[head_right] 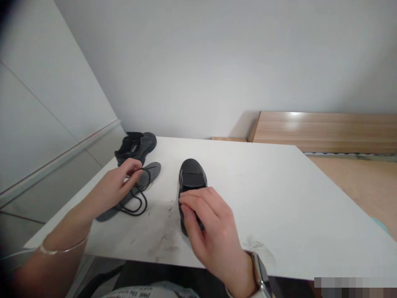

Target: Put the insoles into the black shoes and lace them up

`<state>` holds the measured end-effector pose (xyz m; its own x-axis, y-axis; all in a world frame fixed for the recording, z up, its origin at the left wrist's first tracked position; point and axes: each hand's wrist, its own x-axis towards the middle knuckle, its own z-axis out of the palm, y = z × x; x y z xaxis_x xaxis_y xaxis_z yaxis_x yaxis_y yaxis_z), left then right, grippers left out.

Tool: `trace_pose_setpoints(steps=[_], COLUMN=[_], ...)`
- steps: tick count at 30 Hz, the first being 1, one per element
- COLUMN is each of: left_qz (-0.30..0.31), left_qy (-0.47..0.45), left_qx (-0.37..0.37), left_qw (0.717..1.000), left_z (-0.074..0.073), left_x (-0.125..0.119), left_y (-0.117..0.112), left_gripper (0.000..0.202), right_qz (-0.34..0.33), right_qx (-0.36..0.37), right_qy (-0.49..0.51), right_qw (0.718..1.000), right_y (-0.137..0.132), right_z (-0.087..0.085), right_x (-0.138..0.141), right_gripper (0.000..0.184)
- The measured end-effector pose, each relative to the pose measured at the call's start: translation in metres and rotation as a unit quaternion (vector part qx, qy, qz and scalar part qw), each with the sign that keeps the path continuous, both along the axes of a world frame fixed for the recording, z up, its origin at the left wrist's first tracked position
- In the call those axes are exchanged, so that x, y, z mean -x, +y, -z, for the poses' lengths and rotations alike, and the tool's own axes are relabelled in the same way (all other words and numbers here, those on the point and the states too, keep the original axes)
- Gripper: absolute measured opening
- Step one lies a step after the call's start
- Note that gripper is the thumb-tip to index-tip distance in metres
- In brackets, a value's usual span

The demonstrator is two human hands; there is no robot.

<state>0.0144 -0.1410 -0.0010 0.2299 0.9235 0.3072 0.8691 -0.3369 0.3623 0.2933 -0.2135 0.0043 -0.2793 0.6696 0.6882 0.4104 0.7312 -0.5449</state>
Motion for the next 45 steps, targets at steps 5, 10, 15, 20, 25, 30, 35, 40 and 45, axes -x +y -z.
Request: trace_pose_setpoints(steps=[5, 10, 15, 20, 25, 30, 35, 40, 45], left_qz=[0.186, 0.185, 0.049, -0.027, -0.088, -0.015, 0.163, 0.233, 0.183], left_qy=[-0.093, -0.178, -0.307, -0.355, -0.368, -0.306, -0.108, 0.129, 0.218], left_qx=[-0.027, -0.063, -0.161, -0.173, -0.188, -0.066, 0.109, 0.138, 0.161], left_qw=[0.978, 0.965, 0.937, 0.918, 0.906, 0.949, 0.975, 0.954, 0.945], left_z=[-0.04, -0.05, -0.047, -0.045, -0.045, -0.027, 0.009, 0.034, 0.04], left_x=[-0.036, -0.036, -0.019, -0.009, -0.004, 0.003, -0.026, -0.051, -0.031], left_y=[-0.041, -0.049, -0.039, -0.019, -0.003, 0.001, -0.018, -0.034, -0.029], left_gripper=[0.013, 0.004, 0.01, 0.013, 0.015, 0.021, 0.028, 0.069, 0.051], right_qz=[-0.089, -0.202, -0.194, -0.076, 0.001, 0.043, 0.018, -0.002, -0.037], right_qx=[0.127, 0.36, 0.458, 0.445, 0.418, 0.38, 0.355, 0.293, 0.266], right_qy=[0.028, 0.109, 0.266, 0.277, 0.271, 0.343, 0.391, 0.422, 0.42], right_qw=[0.988, 0.904, 0.826, 0.848, 0.867, 0.858, 0.849, 0.858, 0.867], right_y=[0.003, 0.007, 0.001, -0.008, -0.01, -0.015, -0.017, -0.022, -0.025], right_z=[-0.004, -0.009, 0.0, 0.02, 0.019, 0.009, 0.009, -0.004, -0.017], right_x=[0.037, 0.037, -0.006, -0.05, -0.071, -0.073, -0.064, -0.067, -0.066], right_gripper=[0.067, 0.024, 0.034, 0.036, 0.031, 0.027, 0.021, 0.023, 0.023])
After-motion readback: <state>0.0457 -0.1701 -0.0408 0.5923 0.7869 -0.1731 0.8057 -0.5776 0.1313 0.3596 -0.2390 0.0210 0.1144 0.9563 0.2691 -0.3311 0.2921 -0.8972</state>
